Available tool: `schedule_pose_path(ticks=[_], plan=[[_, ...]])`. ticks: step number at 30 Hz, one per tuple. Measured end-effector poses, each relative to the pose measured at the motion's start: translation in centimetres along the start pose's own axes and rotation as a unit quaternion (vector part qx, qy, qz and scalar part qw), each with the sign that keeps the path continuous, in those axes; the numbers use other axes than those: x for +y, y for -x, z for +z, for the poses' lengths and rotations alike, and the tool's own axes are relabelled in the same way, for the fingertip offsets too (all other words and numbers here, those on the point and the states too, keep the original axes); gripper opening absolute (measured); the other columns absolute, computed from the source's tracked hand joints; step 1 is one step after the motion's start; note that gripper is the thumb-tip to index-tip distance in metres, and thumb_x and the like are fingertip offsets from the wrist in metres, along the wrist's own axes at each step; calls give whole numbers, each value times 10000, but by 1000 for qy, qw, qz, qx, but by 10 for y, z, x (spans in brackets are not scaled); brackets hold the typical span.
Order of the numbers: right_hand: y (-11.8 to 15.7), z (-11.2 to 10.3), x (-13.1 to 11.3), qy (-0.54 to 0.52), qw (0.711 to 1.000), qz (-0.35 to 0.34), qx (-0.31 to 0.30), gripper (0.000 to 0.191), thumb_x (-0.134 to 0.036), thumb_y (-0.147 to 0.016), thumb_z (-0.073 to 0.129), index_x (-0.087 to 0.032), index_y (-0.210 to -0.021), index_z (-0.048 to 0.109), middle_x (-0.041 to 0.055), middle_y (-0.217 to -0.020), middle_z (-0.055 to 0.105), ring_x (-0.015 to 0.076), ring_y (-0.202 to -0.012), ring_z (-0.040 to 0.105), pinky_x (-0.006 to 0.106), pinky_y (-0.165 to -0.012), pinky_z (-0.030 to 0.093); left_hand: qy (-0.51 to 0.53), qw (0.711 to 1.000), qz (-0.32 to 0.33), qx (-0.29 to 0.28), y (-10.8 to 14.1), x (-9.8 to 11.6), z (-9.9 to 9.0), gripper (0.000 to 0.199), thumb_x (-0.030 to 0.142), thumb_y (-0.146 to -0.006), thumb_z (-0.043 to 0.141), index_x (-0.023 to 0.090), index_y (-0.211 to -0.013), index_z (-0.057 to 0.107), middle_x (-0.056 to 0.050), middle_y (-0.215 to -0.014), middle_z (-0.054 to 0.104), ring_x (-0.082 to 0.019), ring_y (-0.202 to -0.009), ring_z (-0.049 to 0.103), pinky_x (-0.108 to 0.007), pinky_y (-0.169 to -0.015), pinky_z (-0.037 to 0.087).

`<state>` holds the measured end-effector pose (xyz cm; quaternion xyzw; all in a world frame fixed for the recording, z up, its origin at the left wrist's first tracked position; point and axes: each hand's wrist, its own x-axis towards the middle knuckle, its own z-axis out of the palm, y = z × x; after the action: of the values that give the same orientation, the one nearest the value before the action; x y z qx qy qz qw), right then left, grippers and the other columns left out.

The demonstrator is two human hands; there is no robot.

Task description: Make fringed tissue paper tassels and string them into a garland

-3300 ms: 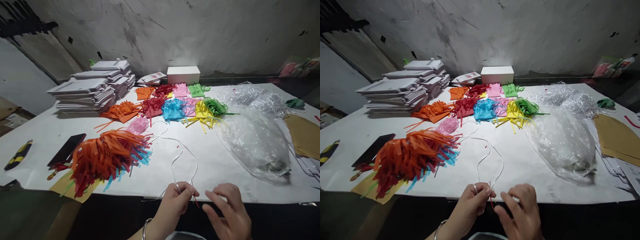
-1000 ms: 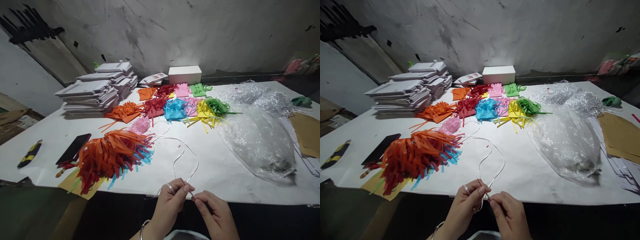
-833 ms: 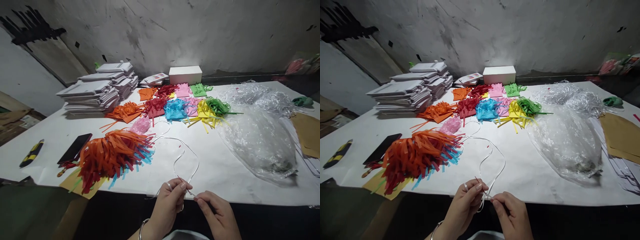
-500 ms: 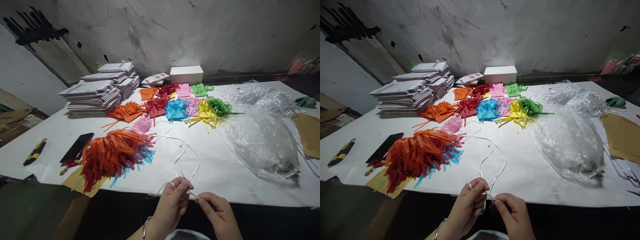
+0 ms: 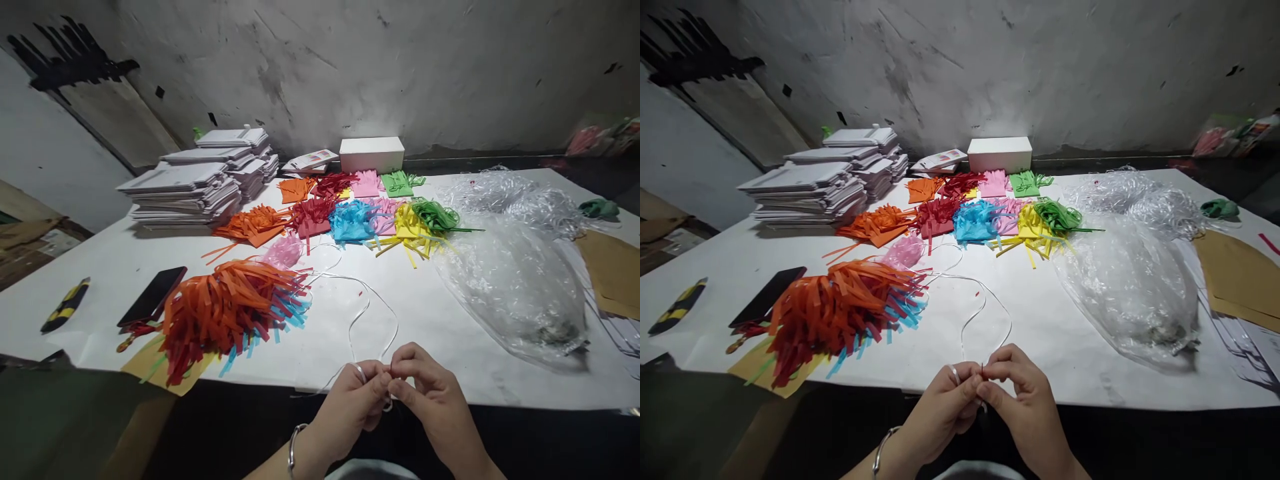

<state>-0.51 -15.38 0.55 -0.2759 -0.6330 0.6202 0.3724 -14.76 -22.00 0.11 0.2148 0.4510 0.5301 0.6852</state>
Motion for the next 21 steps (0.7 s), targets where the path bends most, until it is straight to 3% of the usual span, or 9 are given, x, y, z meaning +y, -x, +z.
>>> schedule_pose_path(ticks=[2, 4, 6, 8, 9, 13, 17, 19, 21], plan=[[-6, 1, -6, -5, 999, -17, 34, 150, -327, -901, 703, -231, -787, 712, 5, -817, 595, 144, -797, 602, 241, -721, 514, 14, 1000, 0, 2, 0, 2, -2, 444, 572, -802, 744, 135, -803, 664, 82, -545, 409, -26, -420, 194, -179, -395, 164], [-14, -2, -16, -6, 997, -34, 62, 164, -327, -924, 680, -215, -804, 686, 9, -819, 623, 123, -744, 593, 230, -690, 508, 27, 999, 29, 10, 2, 5, -6, 421, 554, -855, 698, 144, -948, 721, 27, -651, 548, -44, -467, 377, -175, -445, 326], [-27, -8, -32, -35, 997, -33, 67, 156, -346, -955, 641, -212, -877, 654, 12, -815, 664, 86, -587, 547, 204, -532, 466, 13, 997, 80, 13, 6, 10, -14, 438, 543, -904, 641, 165, -1104, 733, -65, -910, 692, -125, -767, 623, -242, -732, 512], [-45, -13, -53, -84, 995, -29, 46, 160, -378, -965, 625, -224, -927, 605, -7, -753, 676, 57, -442, 466, 179, -391, 364, -40, 993, 110, -12, 14, 21, -27, 458, 533, -933, 602, 184, -1208, 713, -123, -1198, 695, -224, -1139, 615, -358, -1054, 429], [-56, -15, -66, -105, 993, -32, 32, 170, -392, -954, 640, -233, -929, 583, -25, -708, 666, 53, -407, 451, 169, -358, 332, -76, 991, 108, -37, 20, 28, -35, 466, 530, -935, 598, 199, -1247, 698, -132, -1287, 669, -258, -1227, 581, -405, -1119, 372], [-96, -22, -120, -118, 990, -80, 19, 259, -405, -826, 785, -253, -888, 584, -81, -575, 588, 50, -379, 454, 146, -330, 315, -294, 949, 78, -81, 53, 68, -80, 409, 538, -884, 655, 234, -1137, 760, -117, -1325, 668, -316, -1251, 577, -449, -1087, 403], [-115, -35, -165, -100, 986, -132, 30, 203, -305, -799, 809, -221, -881, 643, -70, -580, 578, 44, -455, 496, 162, -370, 287, -507, 858, 53, 66, 86, 104, -122, 393, 569, -888, 599, 239, -989, 787, -85, -1100, 757, -304, -1053, 663, -389, -930, 487], [-116, -47, -180, -87, 985, -146, 43, 55, -181, -878, 715, -193, -894, 663, -55, -591, 584, 41, -505, 522, 194, -403, 256, -562, 813, 68, 134, 95, 114, -131, 401, 562, -896, 579, 243, -1039, 774, -79, -1131, 747, -304, -1073, 648, -367, -934, 473], [-115, -61, -190, -70, 982, -152, 84, 142, -61, -937, 594, -165, -900, 683, -46, -597, 585, 37, -543, 545, 235, -432, 236, -595, 785, 88, 148, 96, 120, -129, 378, 531, -890, 594, 240, -1055, 771, -77, -1155, 741, -301, -1094, 637, -345, -951, 452]])
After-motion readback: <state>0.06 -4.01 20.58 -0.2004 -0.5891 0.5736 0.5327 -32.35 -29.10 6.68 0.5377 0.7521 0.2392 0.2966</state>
